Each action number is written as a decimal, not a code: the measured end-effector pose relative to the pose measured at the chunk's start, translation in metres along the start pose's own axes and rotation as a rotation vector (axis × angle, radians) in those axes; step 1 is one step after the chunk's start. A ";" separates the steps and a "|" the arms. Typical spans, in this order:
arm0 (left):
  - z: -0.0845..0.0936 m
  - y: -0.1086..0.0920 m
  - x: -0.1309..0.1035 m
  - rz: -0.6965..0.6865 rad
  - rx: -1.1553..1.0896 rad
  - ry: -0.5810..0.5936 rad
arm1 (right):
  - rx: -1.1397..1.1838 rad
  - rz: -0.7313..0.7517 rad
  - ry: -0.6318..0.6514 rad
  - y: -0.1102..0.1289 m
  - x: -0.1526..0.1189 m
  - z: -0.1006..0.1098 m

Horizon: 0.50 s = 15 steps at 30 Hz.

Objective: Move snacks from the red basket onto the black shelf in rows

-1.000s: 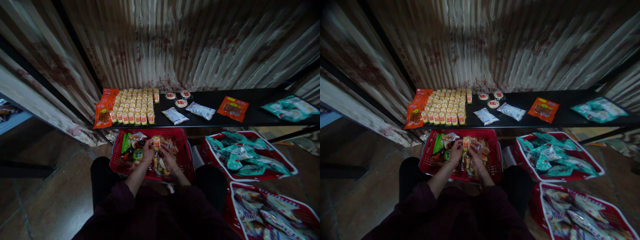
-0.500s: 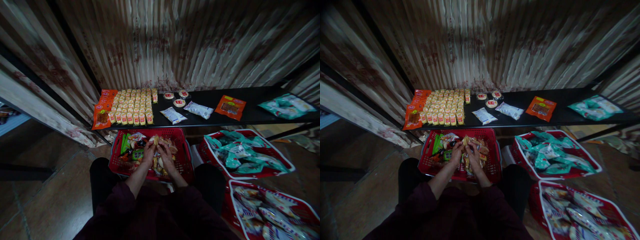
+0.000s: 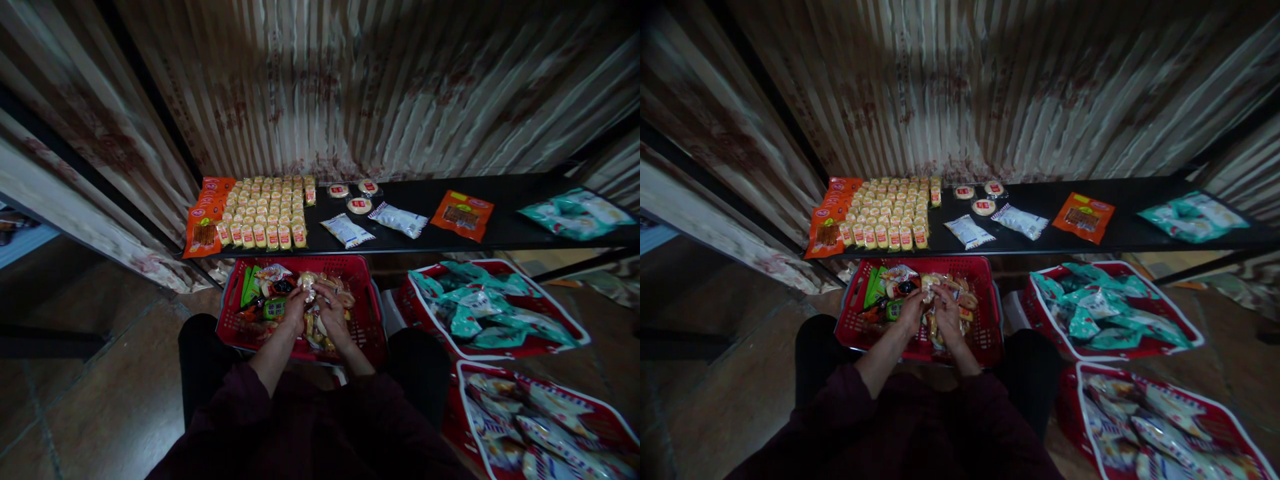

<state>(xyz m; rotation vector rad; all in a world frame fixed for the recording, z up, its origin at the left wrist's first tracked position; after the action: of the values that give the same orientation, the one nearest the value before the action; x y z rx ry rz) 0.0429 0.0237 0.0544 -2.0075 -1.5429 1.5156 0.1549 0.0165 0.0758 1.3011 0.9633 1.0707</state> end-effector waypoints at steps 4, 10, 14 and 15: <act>0.000 0.000 0.001 0.021 -0.014 0.056 | 0.022 -0.092 -0.005 -0.007 0.000 -0.002; 0.003 0.000 0.004 0.018 -0.034 0.066 | -0.039 -0.060 -0.010 -0.007 0.003 -0.003; 0.004 0.004 0.008 0.067 -0.084 0.066 | -0.088 -0.028 0.009 -0.006 0.005 -0.004; 0.005 0.005 0.008 0.076 -0.091 0.066 | -0.101 -0.023 0.011 -0.005 0.005 -0.004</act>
<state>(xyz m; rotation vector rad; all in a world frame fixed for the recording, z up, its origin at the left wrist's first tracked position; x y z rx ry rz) 0.0414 0.0263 0.0438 -2.1662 -1.5529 1.4140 0.1524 0.0230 0.0704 1.2009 0.9186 1.0956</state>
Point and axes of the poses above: each hand's wrist, its own x-axis towards the middle knuckle, its own z-axis out of the back of the hand, y = z × x, the point moved 7 cm from there along x, towards the middle knuckle, and after that the axes turned 1 degree about -x, right-handed, at the moved point
